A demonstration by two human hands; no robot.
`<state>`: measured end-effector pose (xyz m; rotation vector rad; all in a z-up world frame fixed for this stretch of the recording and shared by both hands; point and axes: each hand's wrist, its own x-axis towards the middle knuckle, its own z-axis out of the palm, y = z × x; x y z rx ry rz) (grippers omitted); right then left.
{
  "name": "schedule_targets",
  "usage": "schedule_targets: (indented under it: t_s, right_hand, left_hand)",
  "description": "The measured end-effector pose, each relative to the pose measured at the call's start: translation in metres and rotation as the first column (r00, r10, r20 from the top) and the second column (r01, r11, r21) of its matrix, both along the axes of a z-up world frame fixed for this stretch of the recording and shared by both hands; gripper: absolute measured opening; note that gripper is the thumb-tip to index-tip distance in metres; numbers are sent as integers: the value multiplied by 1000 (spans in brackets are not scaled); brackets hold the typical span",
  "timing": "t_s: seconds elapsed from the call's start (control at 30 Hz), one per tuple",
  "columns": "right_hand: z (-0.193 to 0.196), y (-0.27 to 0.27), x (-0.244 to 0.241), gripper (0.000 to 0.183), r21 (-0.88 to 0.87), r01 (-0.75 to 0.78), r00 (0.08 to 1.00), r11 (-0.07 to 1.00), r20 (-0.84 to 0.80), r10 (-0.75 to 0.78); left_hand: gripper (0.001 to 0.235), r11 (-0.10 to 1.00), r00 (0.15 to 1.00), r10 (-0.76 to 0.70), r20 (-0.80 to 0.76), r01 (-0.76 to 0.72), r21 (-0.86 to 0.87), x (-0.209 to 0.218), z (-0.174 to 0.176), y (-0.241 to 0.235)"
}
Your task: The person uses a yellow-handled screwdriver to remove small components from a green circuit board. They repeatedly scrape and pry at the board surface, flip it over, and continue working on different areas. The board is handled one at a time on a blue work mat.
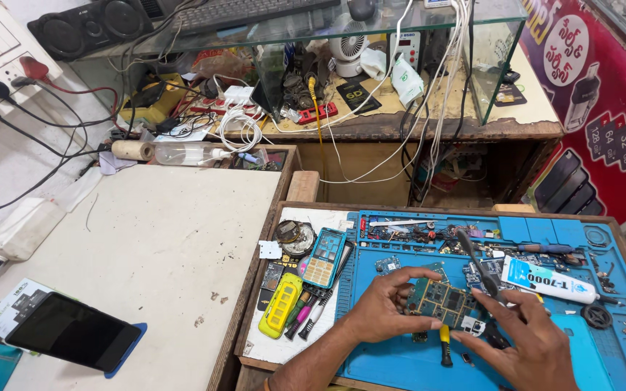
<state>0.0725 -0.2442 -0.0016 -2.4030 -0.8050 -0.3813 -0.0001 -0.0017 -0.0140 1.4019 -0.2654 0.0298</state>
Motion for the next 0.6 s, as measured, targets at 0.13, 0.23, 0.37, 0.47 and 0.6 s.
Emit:
schedule_targets:
  t_s: [0.13,0.23,0.37,0.47,0.6]
  right_hand:
    - [-4,2,1,80,12,0,999,1000,-35,0]
    - [-7,1,1,82,5,2,999,1000,-36,-2]
    - [-9,2,0,79,6,-18,999,1000,-41,18]
    - [-6,2,0,78,-8,-12,999,1000,-47,12]
    - [0,3,-4,80,4,4,998,1000,-67,-3]
  left_hand:
    - [68,1000,1000,7,10,-7,28,-1,1,1]
    - [68,998,1000,-17,-9,18,59,-2,3,1]
    - [68,996,1000,-12,-16,13,93,-2,4,2]
    - [67,996,999,-14,-30,17,91,-1,6,1]
    - [67,998,1000,-8,-11,8,67,-1,7,1]
